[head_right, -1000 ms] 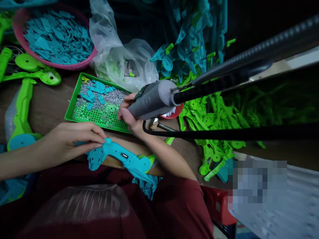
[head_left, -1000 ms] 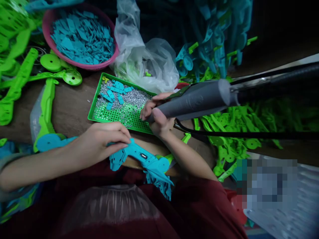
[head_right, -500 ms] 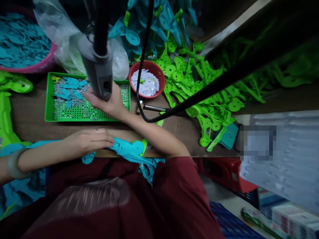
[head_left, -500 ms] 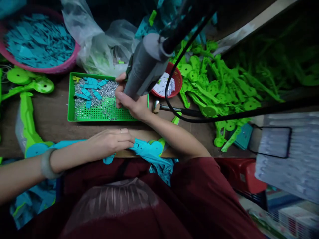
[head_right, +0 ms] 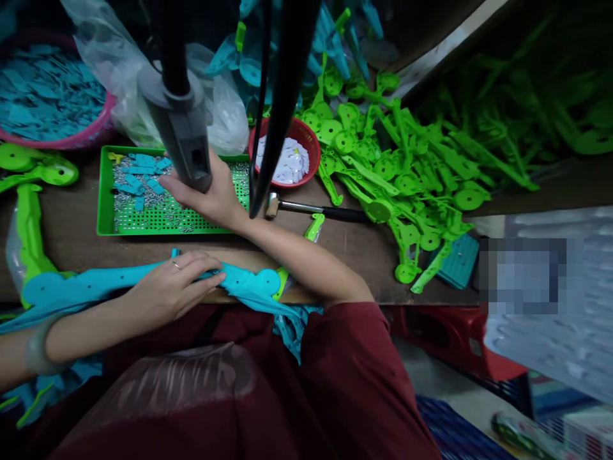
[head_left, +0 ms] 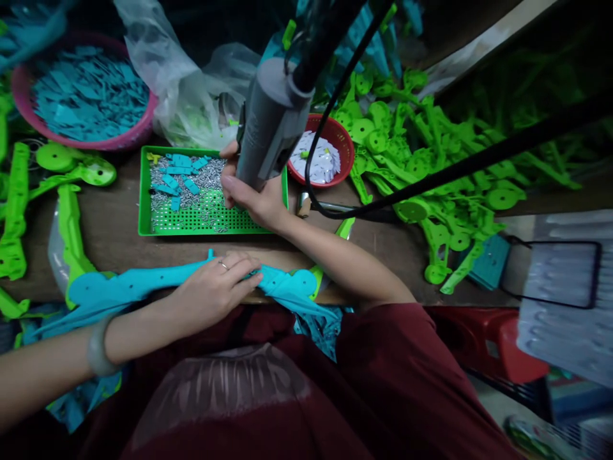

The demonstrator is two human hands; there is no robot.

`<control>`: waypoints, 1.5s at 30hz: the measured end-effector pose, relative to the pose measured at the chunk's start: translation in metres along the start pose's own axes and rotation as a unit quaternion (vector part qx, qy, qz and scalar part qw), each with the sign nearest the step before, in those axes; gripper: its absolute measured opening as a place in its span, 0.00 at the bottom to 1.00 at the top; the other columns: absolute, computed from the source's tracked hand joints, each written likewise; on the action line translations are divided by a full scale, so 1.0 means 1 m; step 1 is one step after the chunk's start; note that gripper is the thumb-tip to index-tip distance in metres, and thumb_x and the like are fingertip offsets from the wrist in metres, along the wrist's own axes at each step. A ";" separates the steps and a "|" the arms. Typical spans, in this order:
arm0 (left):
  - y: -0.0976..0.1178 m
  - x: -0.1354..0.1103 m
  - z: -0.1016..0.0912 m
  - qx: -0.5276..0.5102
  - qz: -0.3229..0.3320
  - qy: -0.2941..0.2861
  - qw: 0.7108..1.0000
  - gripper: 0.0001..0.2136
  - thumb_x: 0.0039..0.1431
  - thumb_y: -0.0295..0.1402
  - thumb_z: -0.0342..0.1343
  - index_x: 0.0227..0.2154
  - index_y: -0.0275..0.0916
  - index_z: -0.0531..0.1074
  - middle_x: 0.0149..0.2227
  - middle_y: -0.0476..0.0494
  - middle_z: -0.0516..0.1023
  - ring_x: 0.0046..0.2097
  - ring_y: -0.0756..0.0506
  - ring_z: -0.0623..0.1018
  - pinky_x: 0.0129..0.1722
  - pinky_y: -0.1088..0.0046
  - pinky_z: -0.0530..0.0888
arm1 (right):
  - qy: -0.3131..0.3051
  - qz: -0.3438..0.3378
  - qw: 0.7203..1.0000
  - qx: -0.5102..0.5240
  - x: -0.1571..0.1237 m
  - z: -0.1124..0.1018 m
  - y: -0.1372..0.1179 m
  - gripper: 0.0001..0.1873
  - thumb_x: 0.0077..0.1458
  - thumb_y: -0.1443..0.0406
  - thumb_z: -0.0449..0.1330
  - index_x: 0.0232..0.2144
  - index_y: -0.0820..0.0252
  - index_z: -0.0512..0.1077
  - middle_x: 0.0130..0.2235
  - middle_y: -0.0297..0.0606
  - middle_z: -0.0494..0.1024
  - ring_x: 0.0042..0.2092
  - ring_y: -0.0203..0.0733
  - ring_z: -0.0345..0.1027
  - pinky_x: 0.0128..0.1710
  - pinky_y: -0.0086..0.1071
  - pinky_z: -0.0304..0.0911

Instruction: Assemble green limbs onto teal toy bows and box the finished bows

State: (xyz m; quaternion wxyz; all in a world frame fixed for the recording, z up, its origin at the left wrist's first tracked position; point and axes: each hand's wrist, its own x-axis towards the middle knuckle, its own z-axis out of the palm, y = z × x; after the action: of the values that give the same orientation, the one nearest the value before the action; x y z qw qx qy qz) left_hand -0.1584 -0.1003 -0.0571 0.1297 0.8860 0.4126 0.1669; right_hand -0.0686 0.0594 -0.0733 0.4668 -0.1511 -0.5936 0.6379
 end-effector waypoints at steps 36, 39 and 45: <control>0.028 -0.017 0.039 -0.040 -0.210 0.211 0.954 0.13 0.65 0.31 0.53 0.46 0.25 0.73 0.51 0.25 0.77 0.56 0.33 0.75 0.55 0.49 0.73 | -0.012 0.029 0.995 -0.098 -0.102 0.022 -0.080 0.18 0.56 0.55 0.58 0.49 0.41 0.62 0.23 0.26 0.67 0.21 0.39 0.65 0.21 0.36 0.67; 0.028 -0.017 0.040 -0.022 -0.210 0.211 0.955 0.12 0.65 0.30 0.52 0.45 0.25 0.73 0.50 0.26 0.78 0.55 0.33 0.76 0.55 0.51 0.74 | -0.035 0.029 0.994 -0.102 -0.100 0.023 -0.074 0.18 0.57 0.57 0.58 0.49 0.43 0.62 0.24 0.26 0.67 0.22 0.38 0.66 0.23 0.36 0.68; 0.030 -0.016 0.041 -0.016 -0.212 0.202 0.956 0.13 0.66 0.27 0.48 0.46 0.24 0.73 0.50 0.26 0.78 0.56 0.34 0.76 0.55 0.51 0.73 | -0.121 0.099 0.980 -0.122 -0.091 0.025 -0.073 0.17 0.56 0.53 0.58 0.47 0.39 0.60 0.22 0.23 0.65 0.21 0.37 0.66 0.22 0.33 0.67</control>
State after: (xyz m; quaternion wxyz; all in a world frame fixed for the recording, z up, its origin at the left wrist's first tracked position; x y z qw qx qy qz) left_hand -0.1309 -0.1357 -0.0861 0.0906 0.7237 0.6062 0.3173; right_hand -0.0099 -0.0367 -0.0339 0.3041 -0.1867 -0.7009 0.6175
